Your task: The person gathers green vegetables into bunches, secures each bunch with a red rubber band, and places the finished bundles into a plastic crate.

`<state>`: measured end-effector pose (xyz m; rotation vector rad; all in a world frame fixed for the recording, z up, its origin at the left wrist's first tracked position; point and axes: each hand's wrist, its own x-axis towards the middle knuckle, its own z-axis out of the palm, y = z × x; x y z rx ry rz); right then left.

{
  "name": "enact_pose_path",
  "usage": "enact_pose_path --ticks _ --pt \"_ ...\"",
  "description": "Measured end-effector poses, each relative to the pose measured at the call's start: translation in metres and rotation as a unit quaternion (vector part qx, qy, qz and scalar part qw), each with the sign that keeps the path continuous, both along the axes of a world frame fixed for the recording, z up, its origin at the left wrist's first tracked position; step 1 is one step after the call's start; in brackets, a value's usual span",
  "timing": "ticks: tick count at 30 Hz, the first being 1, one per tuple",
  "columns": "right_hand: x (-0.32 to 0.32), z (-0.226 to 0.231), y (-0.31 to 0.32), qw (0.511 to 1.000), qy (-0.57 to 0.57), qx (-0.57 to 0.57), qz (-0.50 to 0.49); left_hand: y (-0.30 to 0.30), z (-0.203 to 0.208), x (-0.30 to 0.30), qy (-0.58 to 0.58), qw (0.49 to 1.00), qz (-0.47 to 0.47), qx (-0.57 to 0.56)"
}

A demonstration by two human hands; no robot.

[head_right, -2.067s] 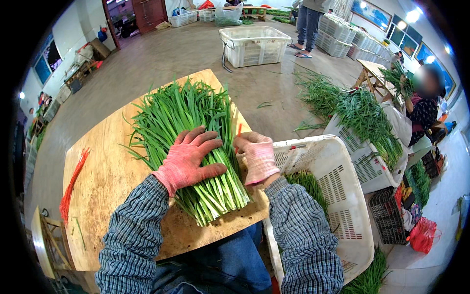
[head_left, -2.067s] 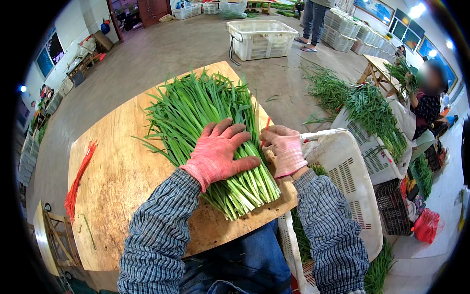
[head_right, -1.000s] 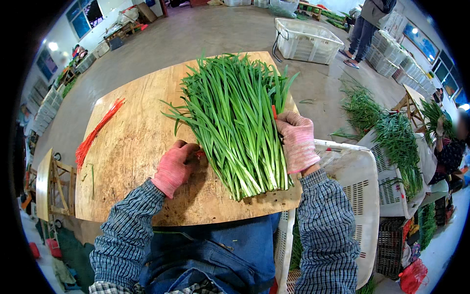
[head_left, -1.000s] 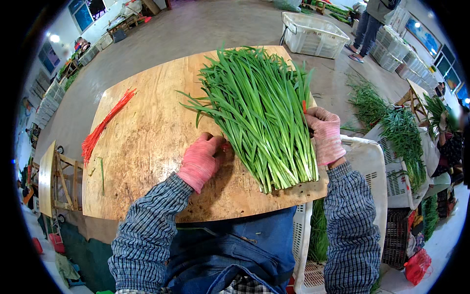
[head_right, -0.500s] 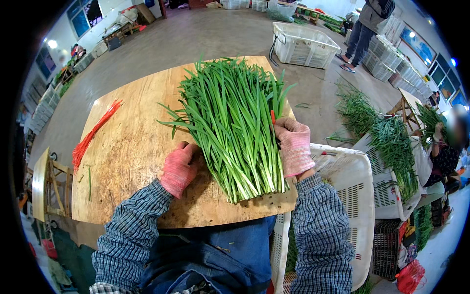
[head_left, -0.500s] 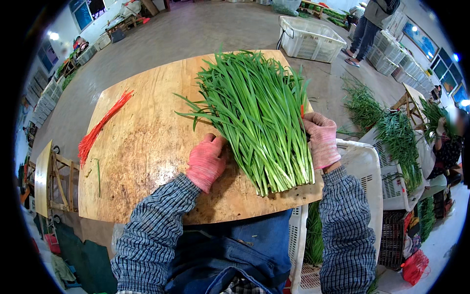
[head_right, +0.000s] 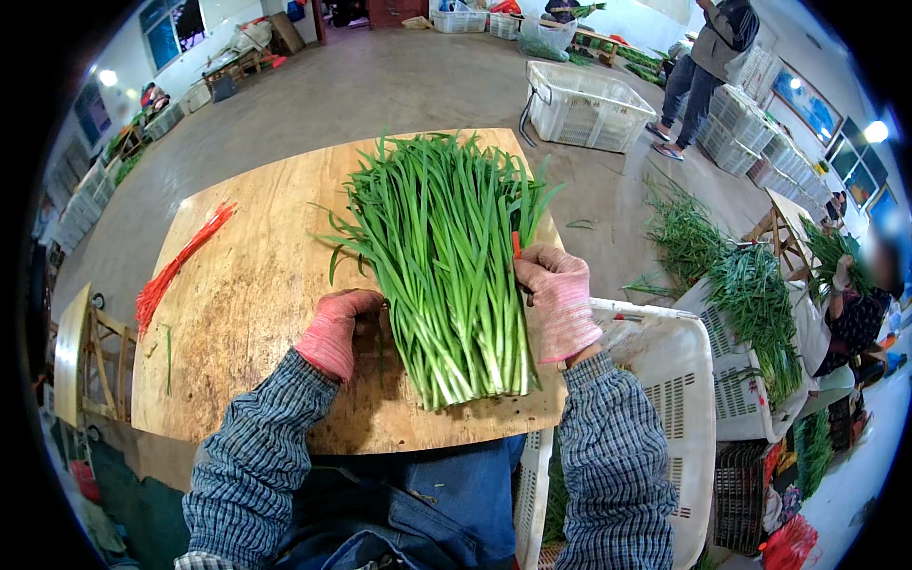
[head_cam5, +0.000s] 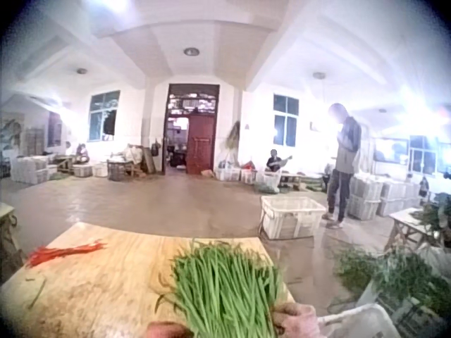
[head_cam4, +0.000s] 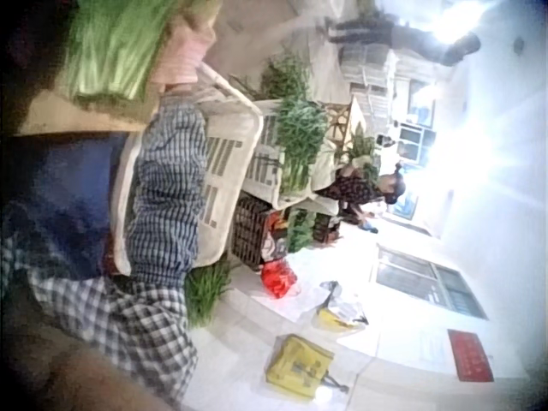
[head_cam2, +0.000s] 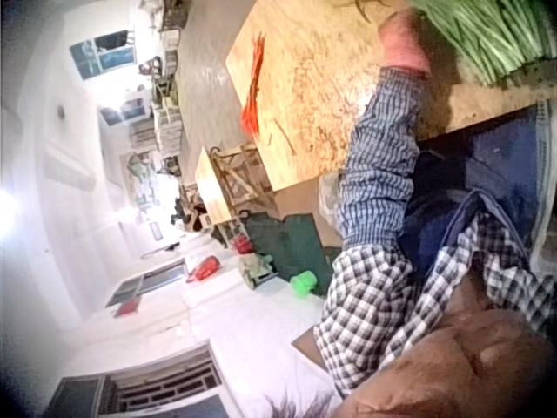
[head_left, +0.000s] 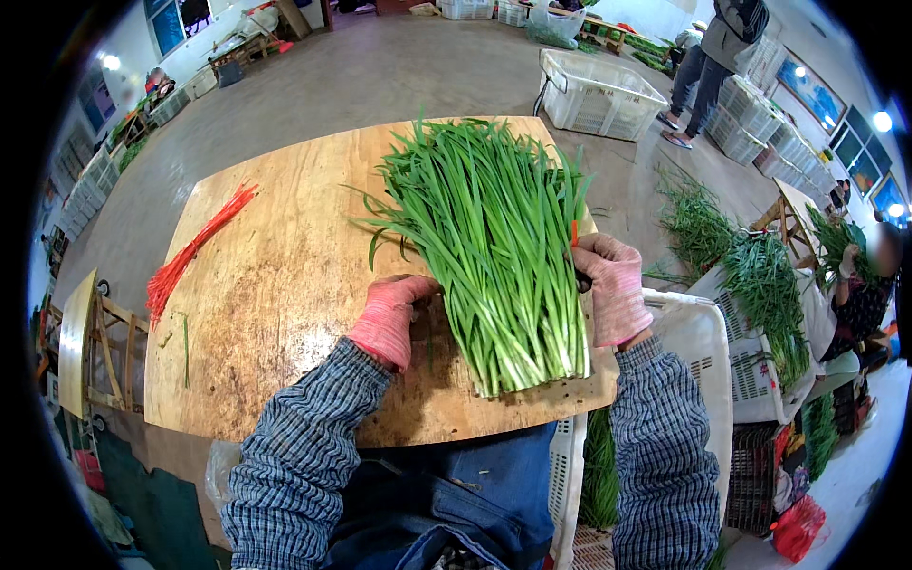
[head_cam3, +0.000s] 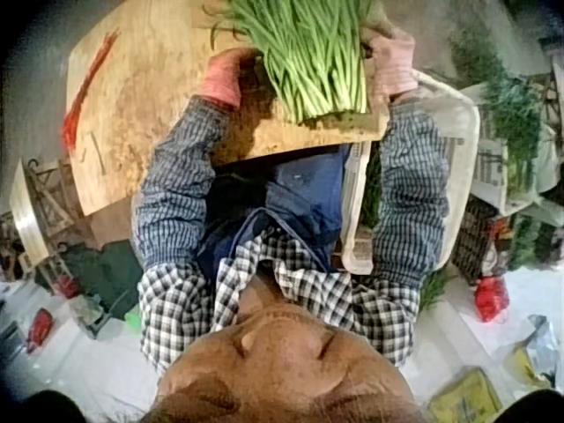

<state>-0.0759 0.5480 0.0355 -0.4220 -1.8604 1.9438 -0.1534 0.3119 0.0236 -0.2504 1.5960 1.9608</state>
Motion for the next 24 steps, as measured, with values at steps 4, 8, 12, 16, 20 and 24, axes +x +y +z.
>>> enact_pose_path --ticks 4,8,12,16,20,24 --pt "-0.004 0.007 -0.005 0.999 -0.036 0.022 0.009 -0.013 -0.013 -0.016 -0.001 1.000 -0.022 -0.008" --pt "-0.008 -0.002 0.002 1.000 -0.025 0.006 0.016 -0.010 -0.005 -0.009 -0.036 0.999 0.016 -0.006" --pt "-0.005 -0.006 0.004 1.000 -0.015 -0.025 0.001 -0.019 -0.016 -0.016 -0.067 0.996 -0.002 0.050" --pt "-0.005 0.000 -0.008 0.964 0.090 0.247 0.024 -0.009 0.003 -0.017 -0.068 0.995 0.003 0.070" --pt "-0.023 -0.021 -0.029 0.965 0.160 0.193 0.076 0.001 0.031 -0.020 0.010 0.999 0.033 0.012" --pt "-0.025 -0.076 -0.055 0.963 0.131 0.198 0.130 -0.007 0.040 -0.045 0.048 0.996 0.019 -0.072"
